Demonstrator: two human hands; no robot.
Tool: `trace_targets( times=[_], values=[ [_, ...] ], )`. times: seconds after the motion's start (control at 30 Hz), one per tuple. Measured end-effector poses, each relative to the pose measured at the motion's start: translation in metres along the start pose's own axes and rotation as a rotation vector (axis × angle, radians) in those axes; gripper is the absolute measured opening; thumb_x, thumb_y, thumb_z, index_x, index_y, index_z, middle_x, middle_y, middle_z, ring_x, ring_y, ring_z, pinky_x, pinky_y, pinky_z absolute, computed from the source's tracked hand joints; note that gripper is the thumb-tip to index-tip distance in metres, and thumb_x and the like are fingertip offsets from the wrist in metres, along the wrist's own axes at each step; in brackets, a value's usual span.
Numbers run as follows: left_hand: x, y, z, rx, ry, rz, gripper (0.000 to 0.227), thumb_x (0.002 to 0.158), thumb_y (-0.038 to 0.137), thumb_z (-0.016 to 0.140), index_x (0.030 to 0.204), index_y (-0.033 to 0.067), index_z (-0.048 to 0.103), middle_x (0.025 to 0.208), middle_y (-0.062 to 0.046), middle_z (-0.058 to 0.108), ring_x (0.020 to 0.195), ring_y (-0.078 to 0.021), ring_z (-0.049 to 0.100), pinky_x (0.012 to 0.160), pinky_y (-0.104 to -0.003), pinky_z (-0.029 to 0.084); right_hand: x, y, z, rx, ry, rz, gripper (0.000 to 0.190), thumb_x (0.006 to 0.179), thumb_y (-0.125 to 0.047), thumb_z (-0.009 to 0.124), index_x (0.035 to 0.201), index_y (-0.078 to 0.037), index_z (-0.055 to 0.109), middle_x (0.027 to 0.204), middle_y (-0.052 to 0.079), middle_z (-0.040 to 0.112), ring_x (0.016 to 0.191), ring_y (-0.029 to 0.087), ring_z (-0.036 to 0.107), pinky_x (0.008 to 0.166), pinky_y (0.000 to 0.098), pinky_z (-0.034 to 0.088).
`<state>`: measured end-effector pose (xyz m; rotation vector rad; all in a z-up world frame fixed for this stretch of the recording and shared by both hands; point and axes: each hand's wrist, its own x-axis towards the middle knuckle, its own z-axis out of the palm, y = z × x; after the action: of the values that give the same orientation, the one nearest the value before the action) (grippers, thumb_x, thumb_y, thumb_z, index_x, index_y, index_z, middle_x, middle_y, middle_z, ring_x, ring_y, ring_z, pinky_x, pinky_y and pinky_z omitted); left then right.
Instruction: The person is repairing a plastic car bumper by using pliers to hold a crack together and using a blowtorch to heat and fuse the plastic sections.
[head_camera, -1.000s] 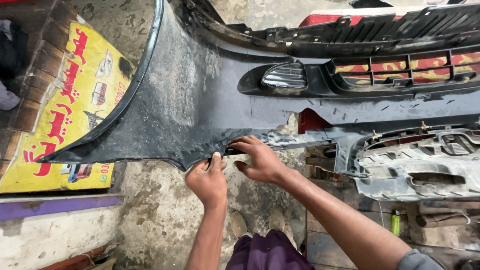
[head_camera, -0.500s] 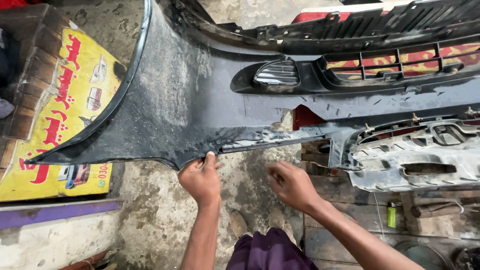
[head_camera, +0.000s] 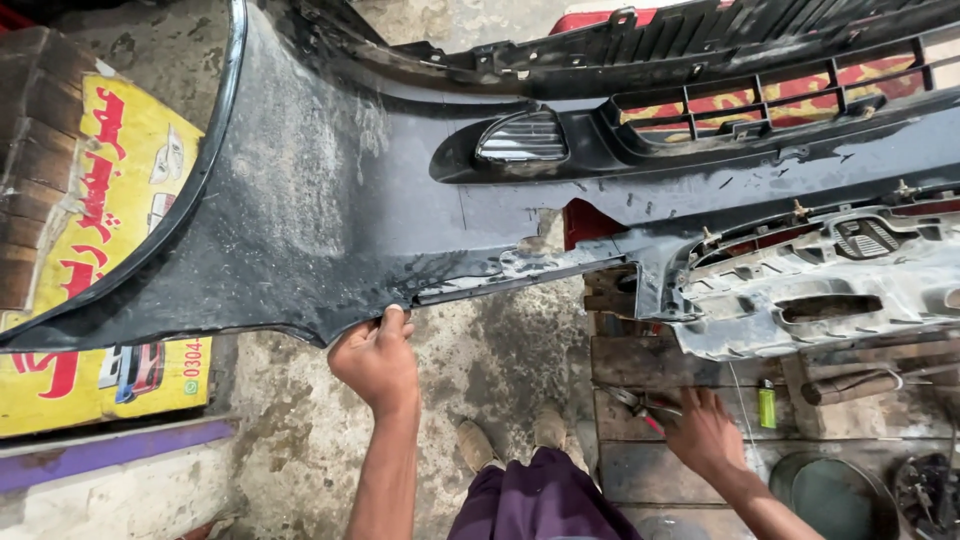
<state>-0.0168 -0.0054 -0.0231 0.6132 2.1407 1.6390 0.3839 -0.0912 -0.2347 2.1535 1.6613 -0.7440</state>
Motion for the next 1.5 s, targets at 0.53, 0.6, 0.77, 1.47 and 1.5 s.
trace_targets(
  times=[0.53, 0.6, 0.77, 1.47, 1.5],
  values=[
    [0.0, 0.012, 0.0, -0.041, -0.009, 0.04, 0.03, 0.079, 0.0, 0.076, 0.052, 0.0024, 0.063, 0.052, -0.005, 0.066, 0.052, -0.0178, 0.072, 0.051, -0.029, 0.065, -0.01, -0.04, -0.023, 0.025, -0.13, 0.036, 0.047, 0.094, -0.048, 0.062, 0.135, -0.026, 0.061, 0.147, 0.01, 0.049, 0.14, 0.031, 0.049, 0.103, 0.0549, 0.057],
    [0.001, 0.011, -0.003, -0.054, -0.058, -0.056, 0.005, 0.085, -0.009, 0.077, 0.082, -0.0048, 0.075, 0.069, -0.015, 0.076, 0.06, -0.0247, 0.079, 0.054, -0.028, 0.069, -0.005, -0.036, -0.013, -0.012, -0.128, 0.007, 0.056, 0.092, -0.053, 0.069, 0.137, -0.023, 0.056, 0.145, 0.008, 0.049, 0.138, 0.031, 0.05, 0.105, 0.0563, 0.057],
    [0.003, -0.004, -0.003, -0.013, -0.09, -0.02, 0.019, 0.087, -0.003, 0.075, 0.069, 0.0018, 0.07, 0.06, -0.01, 0.072, 0.053, -0.0185, 0.073, 0.043, -0.025, 0.058, -0.017, -0.048, -0.019, -0.006, -0.098, 0.002, 0.052, 0.096, -0.05, 0.062, 0.137, -0.017, 0.056, 0.146, 0.016, 0.044, 0.136, 0.038, 0.05, 0.103, 0.0587, 0.056],
    [-0.002, -0.014, 0.011, 0.108, 0.096, 0.186, 0.016, 0.077, 0.014, 0.068, 0.065, 0.0061, 0.076, 0.046, -0.005, 0.06, 0.05, -0.0147, 0.067, 0.061, -0.028, 0.052, -0.02, -0.04, -0.025, -0.05, -0.002, -0.136, 0.045, 0.096, -0.049, 0.062, 0.131, -0.021, 0.071, 0.118, 0.013, 0.064, 0.121, 0.039, 0.065, 0.087, 0.0607, 0.06],
    [0.002, -0.016, 0.011, 0.095, 0.101, 0.2, 0.016, 0.076, 0.013, 0.067, 0.065, 0.0053, 0.076, 0.045, -0.004, 0.059, 0.048, -0.0137, 0.066, 0.061, -0.028, 0.052, -0.015, -0.044, -0.022, -0.035, -0.003, -0.138, 0.046, 0.096, -0.05, 0.062, 0.131, -0.022, 0.071, 0.119, 0.014, 0.064, 0.12, 0.04, 0.066, 0.087, 0.0613, 0.06]
  ],
)
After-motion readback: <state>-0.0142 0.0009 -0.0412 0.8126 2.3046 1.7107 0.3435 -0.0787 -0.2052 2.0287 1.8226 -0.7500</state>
